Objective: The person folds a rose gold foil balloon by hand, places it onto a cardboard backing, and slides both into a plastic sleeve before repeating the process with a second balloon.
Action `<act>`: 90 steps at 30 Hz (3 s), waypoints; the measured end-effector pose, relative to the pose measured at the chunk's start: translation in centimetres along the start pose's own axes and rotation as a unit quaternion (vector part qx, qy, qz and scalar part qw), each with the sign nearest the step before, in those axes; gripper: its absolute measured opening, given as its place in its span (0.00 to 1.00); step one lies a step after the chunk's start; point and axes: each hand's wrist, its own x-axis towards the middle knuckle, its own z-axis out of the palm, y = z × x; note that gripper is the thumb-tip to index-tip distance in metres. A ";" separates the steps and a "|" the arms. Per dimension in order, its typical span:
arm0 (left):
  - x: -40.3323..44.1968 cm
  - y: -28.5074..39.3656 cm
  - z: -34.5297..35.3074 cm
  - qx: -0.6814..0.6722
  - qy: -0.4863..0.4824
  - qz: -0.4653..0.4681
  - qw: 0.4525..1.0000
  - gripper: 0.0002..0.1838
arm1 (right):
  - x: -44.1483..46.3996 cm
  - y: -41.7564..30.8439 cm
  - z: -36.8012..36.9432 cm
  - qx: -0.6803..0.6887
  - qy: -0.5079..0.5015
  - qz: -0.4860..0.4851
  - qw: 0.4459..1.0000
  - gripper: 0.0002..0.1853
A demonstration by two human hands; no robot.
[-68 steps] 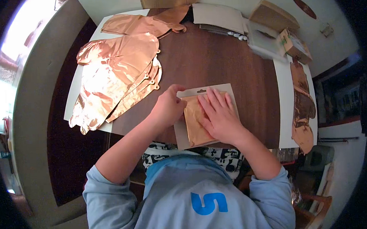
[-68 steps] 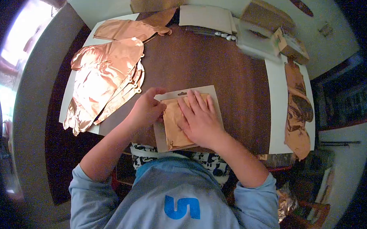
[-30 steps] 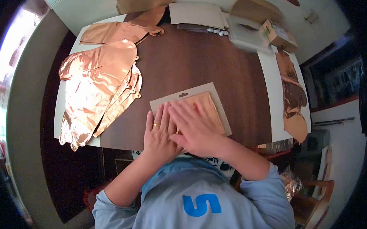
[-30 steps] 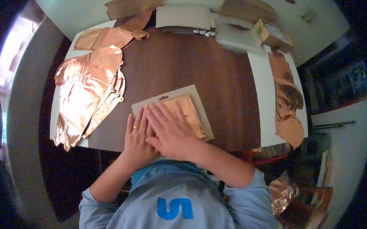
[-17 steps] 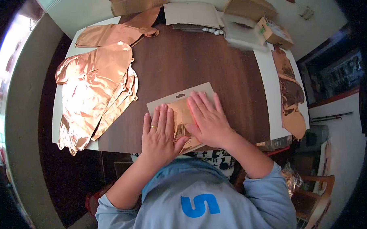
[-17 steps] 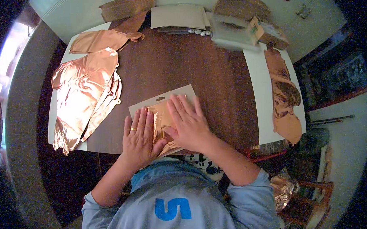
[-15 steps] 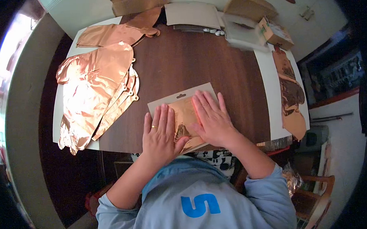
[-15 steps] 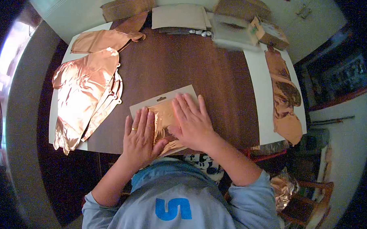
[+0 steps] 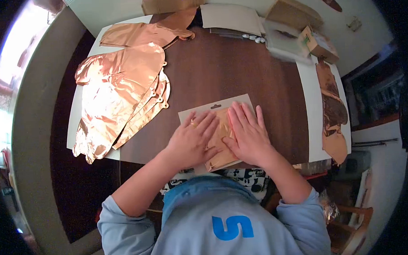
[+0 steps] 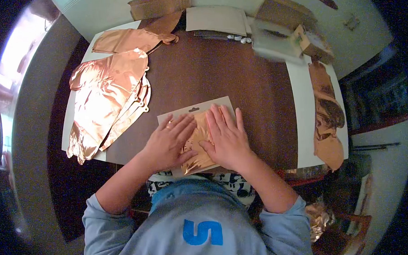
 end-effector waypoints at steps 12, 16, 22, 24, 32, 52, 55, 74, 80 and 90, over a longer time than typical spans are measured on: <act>-4.2 -3.8 -1.9 -0.021 -0.015 0.018 0.999 0.39 | 0.0 -0.1 -0.2 0.001 0.002 -0.009 1.000 0.43; -3.4 -3.4 -2.3 0.028 0.008 0.010 1.000 0.37 | -0.1 -0.3 -0.4 -0.002 0.002 0.003 1.000 0.43; -2.5 -1.5 -1.0 0.005 0.042 0.009 0.999 0.38 | -0.3 -0.1 0.1 -0.016 0.008 0.014 1.000 0.42; -2.7 -0.3 -0.3 0.005 0.044 -0.007 0.999 0.40 | -0.2 -0.1 0.1 -0.010 0.007 0.016 1.000 0.42; -4.8 0.3 -0.1 0.022 -0.007 -0.048 0.999 0.44 | -0.1 0.0 -0.2 0.002 0.008 0.012 1.000 0.42; -2.1 1.8 -0.1 -0.028 0.103 -0.052 0.993 0.48 | -0.1 0.7 -0.6 0.070 0.002 0.003 0.998 0.40; -2.2 1.0 1.1 -0.003 0.079 -0.063 0.995 0.50 | -0.3 1.6 -1.0 0.120 0.008 -0.010 0.993 0.39; -5.1 5.5 1.8 -0.014 0.032 -0.036 0.999 0.52 | -15.1 -6.2 4.5 0.828 0.033 0.290 0.479 0.12; -4.7 4.2 -1.1 -0.224 0.066 -0.080 0.969 0.45 | -14.7 -5.6 5.0 0.807 0.072 0.275 0.518 0.20; 5.4 0.0 -5.0 -0.511 -0.196 -0.179 0.818 0.24 | -12.3 -2.3 -0.4 0.756 0.156 0.212 0.600 0.26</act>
